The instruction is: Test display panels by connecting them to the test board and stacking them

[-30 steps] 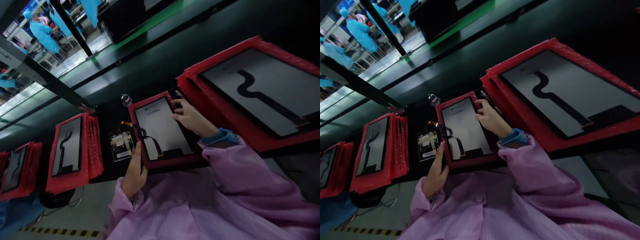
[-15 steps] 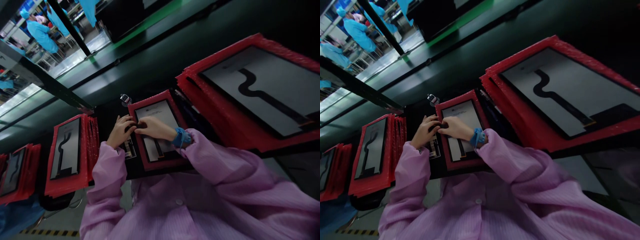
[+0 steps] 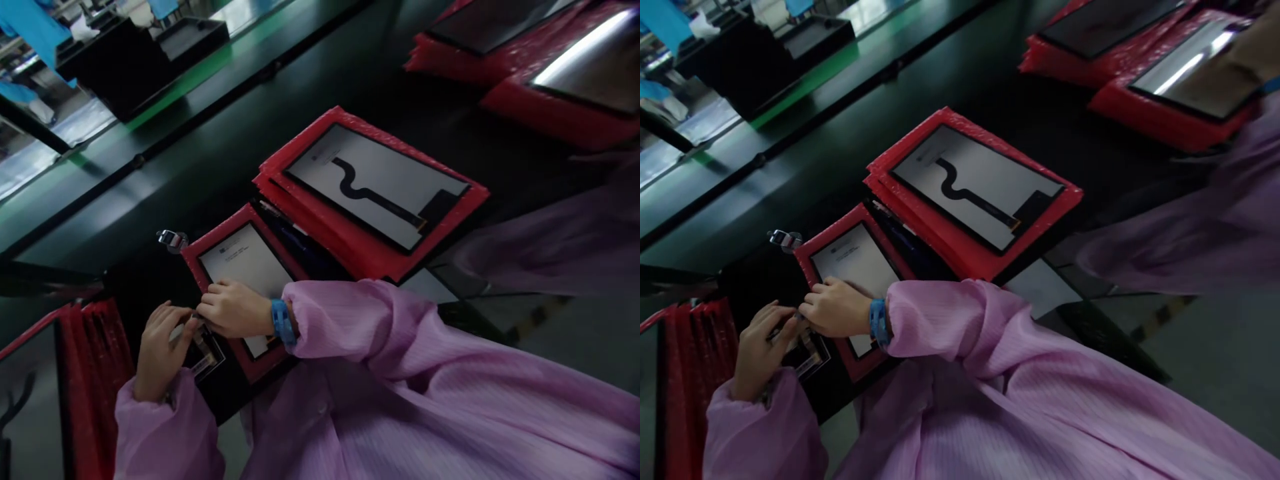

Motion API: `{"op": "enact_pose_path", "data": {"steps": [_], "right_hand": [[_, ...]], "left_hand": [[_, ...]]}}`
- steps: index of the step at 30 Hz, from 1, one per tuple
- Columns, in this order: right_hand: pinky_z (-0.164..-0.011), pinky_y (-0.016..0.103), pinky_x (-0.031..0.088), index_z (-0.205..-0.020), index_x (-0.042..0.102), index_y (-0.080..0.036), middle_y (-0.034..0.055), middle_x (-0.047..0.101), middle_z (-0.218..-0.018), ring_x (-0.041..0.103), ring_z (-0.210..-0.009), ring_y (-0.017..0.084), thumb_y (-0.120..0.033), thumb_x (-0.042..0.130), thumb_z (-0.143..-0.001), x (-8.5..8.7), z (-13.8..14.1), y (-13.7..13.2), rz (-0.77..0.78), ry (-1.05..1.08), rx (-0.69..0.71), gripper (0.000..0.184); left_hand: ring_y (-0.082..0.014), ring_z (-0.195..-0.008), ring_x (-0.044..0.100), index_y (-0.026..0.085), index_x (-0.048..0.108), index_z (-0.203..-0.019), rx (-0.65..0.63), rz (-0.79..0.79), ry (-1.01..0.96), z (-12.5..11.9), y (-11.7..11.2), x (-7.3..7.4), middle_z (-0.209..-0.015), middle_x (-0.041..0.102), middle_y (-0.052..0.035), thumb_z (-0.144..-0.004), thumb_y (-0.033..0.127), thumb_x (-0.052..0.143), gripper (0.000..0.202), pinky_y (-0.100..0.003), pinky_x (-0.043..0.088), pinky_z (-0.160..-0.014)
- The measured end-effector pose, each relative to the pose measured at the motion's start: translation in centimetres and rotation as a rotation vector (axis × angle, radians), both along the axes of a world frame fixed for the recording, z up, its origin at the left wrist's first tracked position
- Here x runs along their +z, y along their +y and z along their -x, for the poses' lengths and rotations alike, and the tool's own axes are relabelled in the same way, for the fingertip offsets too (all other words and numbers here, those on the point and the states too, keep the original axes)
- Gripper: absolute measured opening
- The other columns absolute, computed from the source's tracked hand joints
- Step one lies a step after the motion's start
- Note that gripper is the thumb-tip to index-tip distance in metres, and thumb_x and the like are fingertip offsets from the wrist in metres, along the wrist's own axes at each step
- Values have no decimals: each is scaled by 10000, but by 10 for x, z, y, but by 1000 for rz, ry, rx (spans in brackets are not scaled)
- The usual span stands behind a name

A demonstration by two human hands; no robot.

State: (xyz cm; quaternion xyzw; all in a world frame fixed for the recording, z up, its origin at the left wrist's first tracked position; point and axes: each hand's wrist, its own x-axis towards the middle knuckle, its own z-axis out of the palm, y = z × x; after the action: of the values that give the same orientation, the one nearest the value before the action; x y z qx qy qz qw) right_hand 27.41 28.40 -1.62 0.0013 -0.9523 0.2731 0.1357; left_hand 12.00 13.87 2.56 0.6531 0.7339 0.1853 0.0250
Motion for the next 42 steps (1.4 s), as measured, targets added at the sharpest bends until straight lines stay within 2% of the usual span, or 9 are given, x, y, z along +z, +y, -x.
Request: {"op": "enact_pose_path", "data": {"steps": [3,9,18,31,33,35,37,39,42], "right_hand": [[-931,418,411,-1101,652,-131,106,735,-1102,645,-1088,273,-490,569,-1002,2,2,2,117,-52,30,381],[-893,340,389,-1010,641,-161,53,750,-1074,663,-1022,194,-362,555,-984,5,4,12,301,-105,136,219],[-740,236,357,-811,691,-146,-23,655,-764,504,-732,95,-277,623,-928,-16,13,9,436,-37,99,188],[-706,218,397,-820,693,-144,3,652,-772,542,-743,104,-205,626,-971,-2,-1,20,554,-48,157,176],[-685,213,435,-889,710,-157,4,674,-801,573,-730,105,-273,549,-1029,3,-7,37,586,-48,169,243],[-721,245,476,-994,700,-146,28,681,-839,591,-758,129,-306,433,-1073,3,-10,61,602,-13,57,321],[-981,360,463,-1125,670,-110,107,690,-1070,599,-1028,198,-256,441,-1052,-4,-8,89,578,61,-154,281],[-1175,494,303,-1172,655,-91,163,635,-1283,505,-1269,274,-168,499,-997,-17,-3,113,514,99,-317,247],[-1188,527,251,-1114,676,-98,150,627,-1281,459,-1311,287,-174,569,-968,-35,6,134,241,35,-440,196]], "left_hand": [[-210,-787,709,211,690,-786,14,86,-120,1,0,4,-756,734,-18,-973,478,578,345,-409,543,-1046],[-193,-739,693,223,680,-777,-66,143,-194,3,0,7,-789,745,-2,-991,404,551,309,-375,522,-1001],[-161,-705,683,235,707,-789,-66,106,-170,-5,-2,-3,-766,723,29,-973,310,577,238,-399,453,-998],[-173,-753,663,216,652,-734,116,119,-193,-17,-3,6,-739,697,-5,-1001,328,497,328,-423,492,-1029],[-196,-916,681,212,669,-823,302,-56,-155,-21,-5,9,-875,718,-43,-1034,362,461,332,-404,507,-1045],[-236,-1247,611,202,680,-1115,553,-307,-31,-33,-7,11,-1208,696,-105,-1050,390,456,300,-432,451,-1157],[-270,-1498,409,206,518,-1445,702,-462,91,-57,-9,8,-1517,516,-148,-1048,424,488,454,-500,308,-1279],[-306,-1591,252,223,345,-1586,652,-430,100,-87,-11,1,-1659,323,-168,-1031,480,529,638,-553,214,-1317],[-394,-1634,82,268,242,-1630,387,-151,-21,-128,-13,-20,-1737,100,-162,-968,565,619,818,-643,175,-1309]]}}
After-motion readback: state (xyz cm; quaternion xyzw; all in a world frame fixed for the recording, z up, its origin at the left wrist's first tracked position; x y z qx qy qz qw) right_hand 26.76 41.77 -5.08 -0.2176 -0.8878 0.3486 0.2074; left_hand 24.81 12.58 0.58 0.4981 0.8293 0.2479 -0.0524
